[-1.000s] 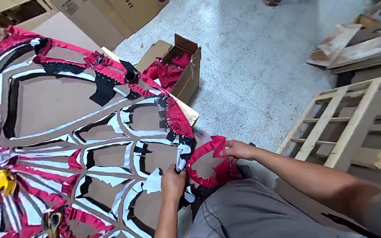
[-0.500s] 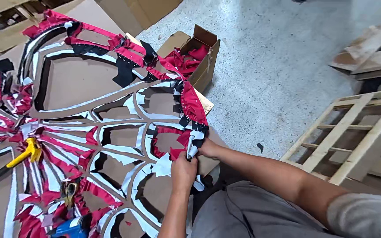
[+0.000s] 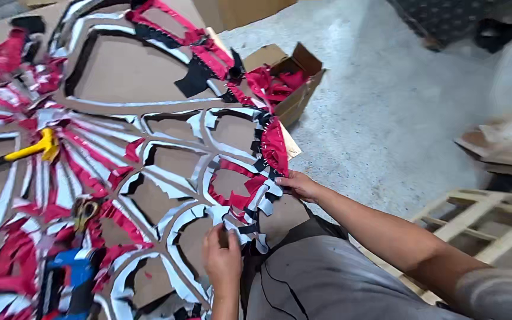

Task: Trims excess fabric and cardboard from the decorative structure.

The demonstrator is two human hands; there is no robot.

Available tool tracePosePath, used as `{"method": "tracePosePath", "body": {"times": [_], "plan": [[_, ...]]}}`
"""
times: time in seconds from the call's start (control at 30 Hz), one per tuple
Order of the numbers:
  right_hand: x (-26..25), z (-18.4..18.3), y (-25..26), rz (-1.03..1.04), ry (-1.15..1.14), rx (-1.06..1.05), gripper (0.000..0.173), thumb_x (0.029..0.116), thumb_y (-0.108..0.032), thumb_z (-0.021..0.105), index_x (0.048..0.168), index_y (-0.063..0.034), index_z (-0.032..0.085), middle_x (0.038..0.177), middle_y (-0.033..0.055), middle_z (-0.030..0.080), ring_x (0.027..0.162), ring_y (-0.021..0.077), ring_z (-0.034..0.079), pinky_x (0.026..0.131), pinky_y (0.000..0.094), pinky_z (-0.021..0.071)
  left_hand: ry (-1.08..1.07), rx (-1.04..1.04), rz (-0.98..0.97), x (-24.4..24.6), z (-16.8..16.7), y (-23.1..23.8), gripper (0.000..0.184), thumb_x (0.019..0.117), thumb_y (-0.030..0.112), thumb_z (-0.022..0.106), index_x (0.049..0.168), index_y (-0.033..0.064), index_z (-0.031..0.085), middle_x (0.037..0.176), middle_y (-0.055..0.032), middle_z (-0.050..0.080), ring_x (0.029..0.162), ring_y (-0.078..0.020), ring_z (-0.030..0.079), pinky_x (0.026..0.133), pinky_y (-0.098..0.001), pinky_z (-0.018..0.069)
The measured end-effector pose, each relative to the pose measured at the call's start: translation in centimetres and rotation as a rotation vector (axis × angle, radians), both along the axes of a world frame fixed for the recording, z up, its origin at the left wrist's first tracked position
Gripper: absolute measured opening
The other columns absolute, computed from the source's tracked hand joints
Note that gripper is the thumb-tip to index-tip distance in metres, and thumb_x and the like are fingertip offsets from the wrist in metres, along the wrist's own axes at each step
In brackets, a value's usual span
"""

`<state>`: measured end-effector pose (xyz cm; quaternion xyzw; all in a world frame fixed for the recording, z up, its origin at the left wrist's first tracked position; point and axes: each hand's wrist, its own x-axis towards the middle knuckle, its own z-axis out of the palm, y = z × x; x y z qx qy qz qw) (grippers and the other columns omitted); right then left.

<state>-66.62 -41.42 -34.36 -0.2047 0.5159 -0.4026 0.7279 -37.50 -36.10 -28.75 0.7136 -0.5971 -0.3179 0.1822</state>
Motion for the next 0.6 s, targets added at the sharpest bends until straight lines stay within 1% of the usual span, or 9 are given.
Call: {"method": "tracePosePath", "body": {"times": [0.07, 0.1, 0.17, 0.23, 0.33, 0.4, 0.47, 0.53, 0.6], "plan": [[1.2, -0.9, -0.7, -0.060, 0.018, 0.053, 0.044, 0.0937, -0.017, 0.075, 0.129, 0.0006, 0.057, 0.107, 0.0131, 0.072, 0.095, 0.0211, 0.072, 0.087, 0.0414, 0.0607, 0.153, 0.196, 0.290, 1.0, -0.8, 1.5, 0.040, 0.0981, 0.027, 0.069, 0.123, -0.0040, 0.065, 0.108, -0.0163, 0.072, 0.101, -0.0262, 0.070, 0.092, -0.0498, 0.0569], [1.4, -1.3, -0.9, -0.073, 0.029, 0.068, 0.045, 0.0913, -0.016, 0.077, 0.128, 0.0012, 0.059, 0.107, 0.0138, 0.073, 0.095, 0.0221, 0.072, 0.087, 0.0423, 0.0611, 0.217, 0.278, 0.354, 1.1, -1.3, 1.6, 0.039, 0.0985, 0.030, 0.069, 0.121, -0.0013, 0.067, 0.103, -0.0133, 0.074, 0.095, -0.0230, 0.072, 0.089, -0.0477, 0.0588], [1.5, -1.5, -1.5, -0.073, 0.040, 0.072, 0.043, 0.0888, -0.013, 0.079, 0.125, 0.0017, 0.061, 0.107, 0.0144, 0.073, 0.095, 0.0231, 0.072, 0.087, 0.0432, 0.0614, 0.299, 0.379, 0.373, 0.7, -1.5, 0.4, 0.035, 0.1004, 0.032, 0.066, 0.117, 0.0015, 0.070, 0.097, -0.0101, 0.073, 0.089, -0.0196, 0.071, 0.083, -0.0442, 0.0590], [1.5, -1.3, -1.1, -0.081, 0.050, 0.083, 0.045, 0.0872, -0.011, 0.080, 0.125, 0.0014, 0.061, 0.109, 0.0151, 0.073, 0.096, 0.0242, 0.072, 0.087, 0.0442, 0.0615, 0.362, 0.499, 0.359, 0.2, -1.3, -1.0, 0.034, 0.1025, 0.034, 0.064, 0.111, 0.0011, 0.070, 0.092, -0.0117, 0.070, 0.082, -0.0210, 0.068, 0.077, -0.0432, 0.0592], [1.6, -0.5, -1.0, -0.088, 0.108, 0.083, 0.046, 0.0846, -0.008, 0.081, 0.125, 0.0005, 0.060, 0.109, 0.0146, 0.072, 0.097, 0.0236, 0.071, 0.086, 0.0438, 0.0607, 0.411, 0.632, 0.356, -0.8, -1.8, -2.5, 0.039, 0.1012, 0.035, 0.066, 0.110, -0.0031, 0.067, 0.099, -0.0183, 0.069, 0.091, -0.0278, 0.067, 0.083, -0.0488, 0.0574], [2.0, 0.1, -1.2, -0.113, 0.142, 0.092, 0.043, 0.0845, -0.009, 0.082, 0.122, -0.0002, 0.062, 0.106, 0.0141, 0.072, 0.094, 0.0229, 0.071, 0.084, 0.0432, 0.0609, 0.479, 0.698, 0.386, -1.1, -2.4, -3.2, 0.038, 0.1005, 0.030, 0.068, 0.112, -0.0057, 0.062, 0.097, -0.0184, 0.070, 0.086, -0.0256, 0.069, 0.078, -0.0441, 0.0591], [2.2, 0.8, -1.1, -0.124, 0.153, 0.108, 0.040, 0.0852, -0.009, 0.081, 0.120, -0.0010, 0.063, 0.103, 0.0132, 0.072, 0.091, 0.0221, 0.071, 0.080, 0.0420, 0.0603, 0.648, 0.706, 0.494, -1.4, -2.7, -3.3, 0.028, 0.1001, 0.017, 0.066, 0.113, -0.0065, 0.059, 0.093, -0.0177, 0.071, 0.078, -0.0226, 0.070, 0.069, -0.0374, 0.0595], [2.0, 0.9, -1.2, -0.105, 0.164, 0.102, 0.042, 0.0855, -0.012, 0.081, 0.121, -0.0015, 0.063, 0.103, 0.0129, 0.072, 0.090, 0.0218, 0.071, 0.080, 0.0418, 0.0605, 0.742, 0.697, 0.524, -1.3, -2.6, -3.2, 0.025, 0.0995, 0.012, 0.066, 0.115, -0.0067, 0.058, 0.094, -0.0182, 0.071, 0.079, -0.0225, 0.070, 0.070, -0.0368, 0.0599], [2.0, 0.6, -1.2, -0.082, 0.176, 0.103, 0.043, 0.0869, -0.016, 0.081, 0.123, -0.0019, 0.062, 0.103, 0.0127, 0.072, 0.090, 0.0220, 0.071, 0.081, 0.0416, 0.0607, 0.741, 0.733, 0.478, -0.9, -2.6, -3.4, 0.026, 0.0999, 0.012, 0.066, 0.116, -0.0065, 0.058, 0.096, -0.0177, 0.071, 0.080, -0.0217, 0.070, 0.071, -0.0359, 0.0603]]}}
